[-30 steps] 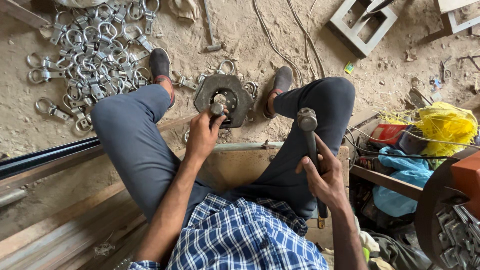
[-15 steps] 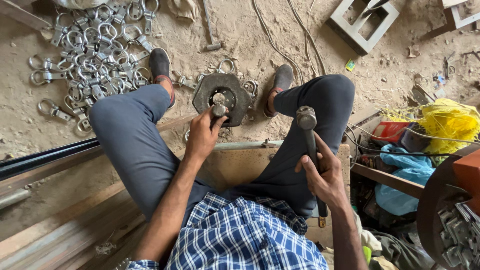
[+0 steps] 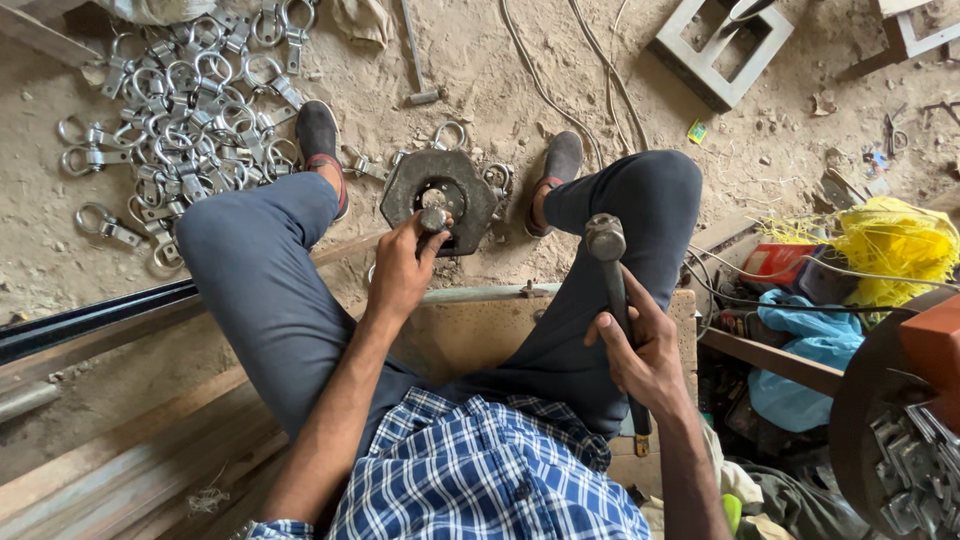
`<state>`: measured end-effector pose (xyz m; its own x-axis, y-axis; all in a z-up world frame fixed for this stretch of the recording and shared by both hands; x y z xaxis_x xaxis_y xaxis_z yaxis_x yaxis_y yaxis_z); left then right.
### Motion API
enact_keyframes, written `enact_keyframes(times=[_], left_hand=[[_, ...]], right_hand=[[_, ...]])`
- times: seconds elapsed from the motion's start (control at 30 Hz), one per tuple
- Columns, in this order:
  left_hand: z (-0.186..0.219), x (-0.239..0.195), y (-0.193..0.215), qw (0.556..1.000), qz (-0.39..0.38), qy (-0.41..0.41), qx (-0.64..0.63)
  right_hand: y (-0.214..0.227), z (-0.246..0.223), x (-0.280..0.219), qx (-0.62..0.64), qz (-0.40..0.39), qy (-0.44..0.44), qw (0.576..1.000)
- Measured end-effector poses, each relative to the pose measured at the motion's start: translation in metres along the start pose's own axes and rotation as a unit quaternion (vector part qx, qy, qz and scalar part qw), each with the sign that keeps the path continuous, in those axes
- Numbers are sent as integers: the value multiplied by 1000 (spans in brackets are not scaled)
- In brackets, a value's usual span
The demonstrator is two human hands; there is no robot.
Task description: The person sits on the floor and uses a hammer and a metal punch to secure metal rings within a hexagonal jig. They place metal rings one at a time into the jig and strike the punch with the hammer by hand.
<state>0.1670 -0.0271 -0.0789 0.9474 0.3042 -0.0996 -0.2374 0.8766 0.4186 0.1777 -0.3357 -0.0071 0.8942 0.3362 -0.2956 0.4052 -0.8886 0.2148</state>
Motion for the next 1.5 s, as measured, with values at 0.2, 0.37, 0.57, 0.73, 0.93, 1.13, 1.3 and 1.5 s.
enact_keyframes(times=[0.2,0.37,0.57,0.73,0.93,1.13,1.3,1.5], left_hand=[[0,1,-1,1000,-2,-21,23],[-8,0,-7,998,-11,-23,51],[-17,1,-15,998,-42,-2,56],[-2,0,-8,996,12,-75,55],[-4,-1,-8,998,-5,-39,46],[-7,1,-9,998,-28,6,56],[2,-5,-2,998,-5,-67,-3],[-13,1,-15,999,-23,-41,2]], right_hand=[[0,1,0,-3,1,-3,1000],[0,4,0,-2,4,-4,1000],[2,11,0,-31,18,22,999],[-9,-13,2,-180,11,81,980],[-46,-38,13,-175,-44,57,982],[-86,-75,22,-186,-36,208,960],[-104,-72,32,-269,-36,332,903],[-98,-58,40,-148,-107,156,971]])
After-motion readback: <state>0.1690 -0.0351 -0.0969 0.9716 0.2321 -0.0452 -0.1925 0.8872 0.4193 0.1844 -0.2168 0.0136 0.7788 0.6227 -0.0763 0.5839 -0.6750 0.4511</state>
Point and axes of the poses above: each hand's wrist, its own x-axis towards the middle knuckle, its own y-axis out of the back of the hand, z = x × y, the point moved 7 cm from there along x, towards the middle knuckle, and after that the axes turned 9 degrees about y, right-handed, at the moved point
